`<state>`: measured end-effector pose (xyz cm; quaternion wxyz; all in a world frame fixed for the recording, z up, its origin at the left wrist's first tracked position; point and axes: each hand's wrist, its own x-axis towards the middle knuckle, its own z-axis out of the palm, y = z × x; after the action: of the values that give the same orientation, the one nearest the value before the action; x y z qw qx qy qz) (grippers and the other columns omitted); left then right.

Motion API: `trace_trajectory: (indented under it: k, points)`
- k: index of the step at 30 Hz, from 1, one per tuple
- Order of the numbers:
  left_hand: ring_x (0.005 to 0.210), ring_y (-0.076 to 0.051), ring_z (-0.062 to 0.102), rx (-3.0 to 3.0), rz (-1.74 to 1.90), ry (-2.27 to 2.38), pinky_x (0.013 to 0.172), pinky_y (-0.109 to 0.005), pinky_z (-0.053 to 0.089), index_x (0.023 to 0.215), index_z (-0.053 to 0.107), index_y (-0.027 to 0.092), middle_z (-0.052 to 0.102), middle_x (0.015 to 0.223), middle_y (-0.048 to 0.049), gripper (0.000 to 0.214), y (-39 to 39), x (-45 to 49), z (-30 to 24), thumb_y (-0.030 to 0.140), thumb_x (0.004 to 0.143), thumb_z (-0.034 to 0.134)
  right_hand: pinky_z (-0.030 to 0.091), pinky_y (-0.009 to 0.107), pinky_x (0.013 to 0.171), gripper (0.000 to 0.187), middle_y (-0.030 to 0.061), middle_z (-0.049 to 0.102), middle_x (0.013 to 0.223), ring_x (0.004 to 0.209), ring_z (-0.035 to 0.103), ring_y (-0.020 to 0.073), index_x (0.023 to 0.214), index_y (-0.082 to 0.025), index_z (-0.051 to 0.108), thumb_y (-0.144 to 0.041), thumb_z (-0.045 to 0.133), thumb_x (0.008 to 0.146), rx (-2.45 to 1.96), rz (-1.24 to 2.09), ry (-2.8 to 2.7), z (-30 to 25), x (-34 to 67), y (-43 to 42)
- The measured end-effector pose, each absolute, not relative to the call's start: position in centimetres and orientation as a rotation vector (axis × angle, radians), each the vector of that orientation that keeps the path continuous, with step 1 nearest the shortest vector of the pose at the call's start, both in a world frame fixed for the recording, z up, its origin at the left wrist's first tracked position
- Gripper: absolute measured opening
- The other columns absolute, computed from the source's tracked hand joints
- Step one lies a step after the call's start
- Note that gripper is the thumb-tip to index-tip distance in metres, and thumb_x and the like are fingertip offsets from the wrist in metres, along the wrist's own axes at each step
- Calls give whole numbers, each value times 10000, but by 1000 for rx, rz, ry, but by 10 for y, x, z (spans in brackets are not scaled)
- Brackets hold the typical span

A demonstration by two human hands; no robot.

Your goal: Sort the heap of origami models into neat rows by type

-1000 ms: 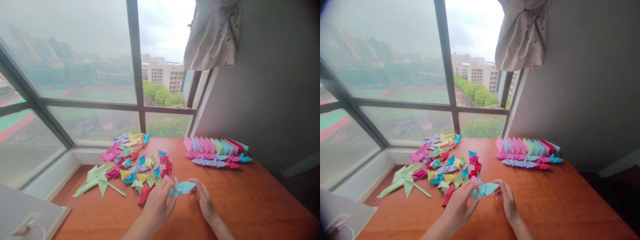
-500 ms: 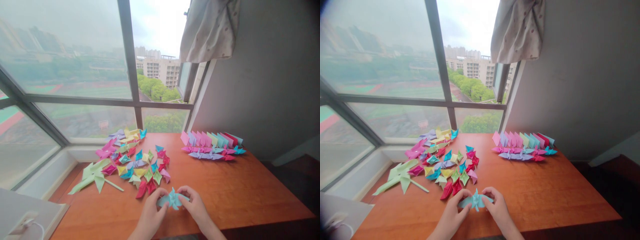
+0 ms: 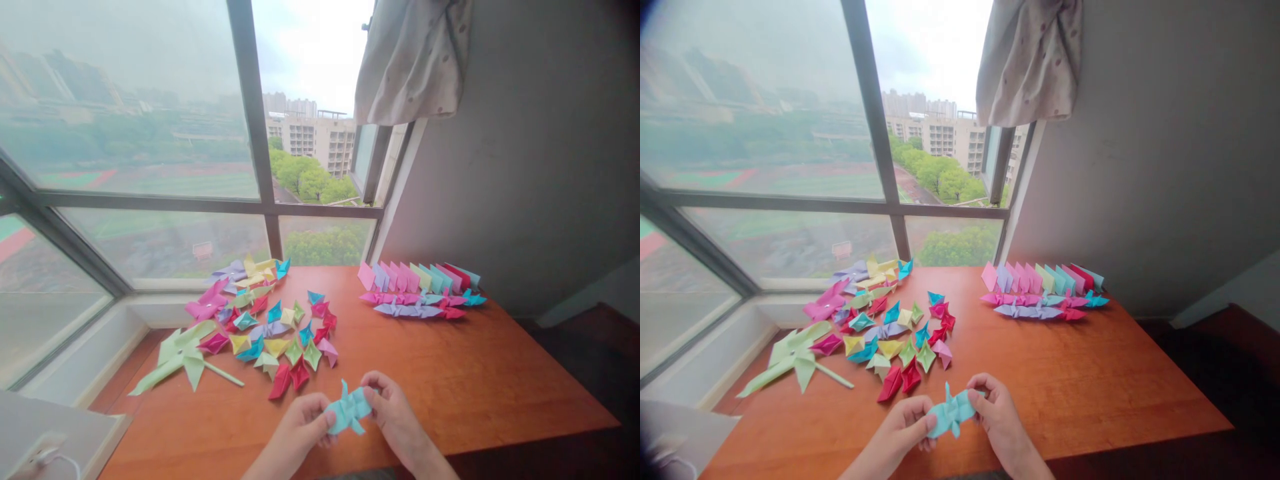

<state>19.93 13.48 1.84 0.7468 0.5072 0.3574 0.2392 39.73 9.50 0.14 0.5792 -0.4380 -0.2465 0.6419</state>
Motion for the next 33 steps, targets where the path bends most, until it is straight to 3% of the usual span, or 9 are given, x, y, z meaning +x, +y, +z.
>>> trace_trajectory:
  k: [5, 13, 16, 20, 25, 33]
  points:
    - [523, -106, 501, 1093, 562, 798, 534, -211, 358, 681, 563, 159, 589, 569, 12, 527, 134, 198, 20, 669, 703, 698, 390, 199, 562, 359, -30, 568, 695, 599, 480, 79, 813, -188, 634, -420, 853, 648, -1085, 1403, -536, 6, 410, 96]
    - [518, -116, 457, 1194, 689, 963, 501, -218, 321, 660, 531, 177, 546, 556, 24, 545, 140, 200, 19, 706, 707, 652, 385, 205, 540, 334, -20, 551, 639, 585, 469, 103, 840, -179, 649, -493, 733, 764, -1328, 1135, -767, 3, 426, 93]
    - [528, -119, 446, 1214, 762, 1022, 505, -221, 319, 663, 529, 179, 529, 566, 27, 542, 141, 204, 18, 708, 728, 624, 428, 225, 571, 318, 5, 592, 688, 623, 524, 132, 862, -181, 649, -495, 664, 818, -1330, 1120, -972, 4, 417, 86]
    - [576, -131, 479, 1285, 770, 1000, 546, -225, 355, 701, 555, 168, 547, 621, 13, 467, 139, 213, 17, 621, 807, 601, 471, 240, 639, 229, 32, 655, 779, 690, 589, 158, 902, -191, 680, -409, 631, 853, -1399, 920, -1360, 4, 399, 81]
    - [619, -144, 496, 1410, 727, 942, 584, -230, 385, 694, 572, 162, 534, 644, 6, 423, 133, 224, 19, 556, 849, 580, 469, 224, 620, 207, 19, 665, 733, 656, 605, 150, 845, -209, 683, -345, 543, 913, -1516, 657, -1481, 3, 393, 83]
    - [593, -140, 469, 1763, 631, 974, 555, -232, 326, 719, 613, 161, 541, 628, 3, 210, 133, 230, 21, 297, 869, 557, 473, 243, 597, 338, 29, 687, 686, 617, 633, 172, 748, -209, 665, -480, 524, 891, -1799, 321, -1313, -10, 468, 88]
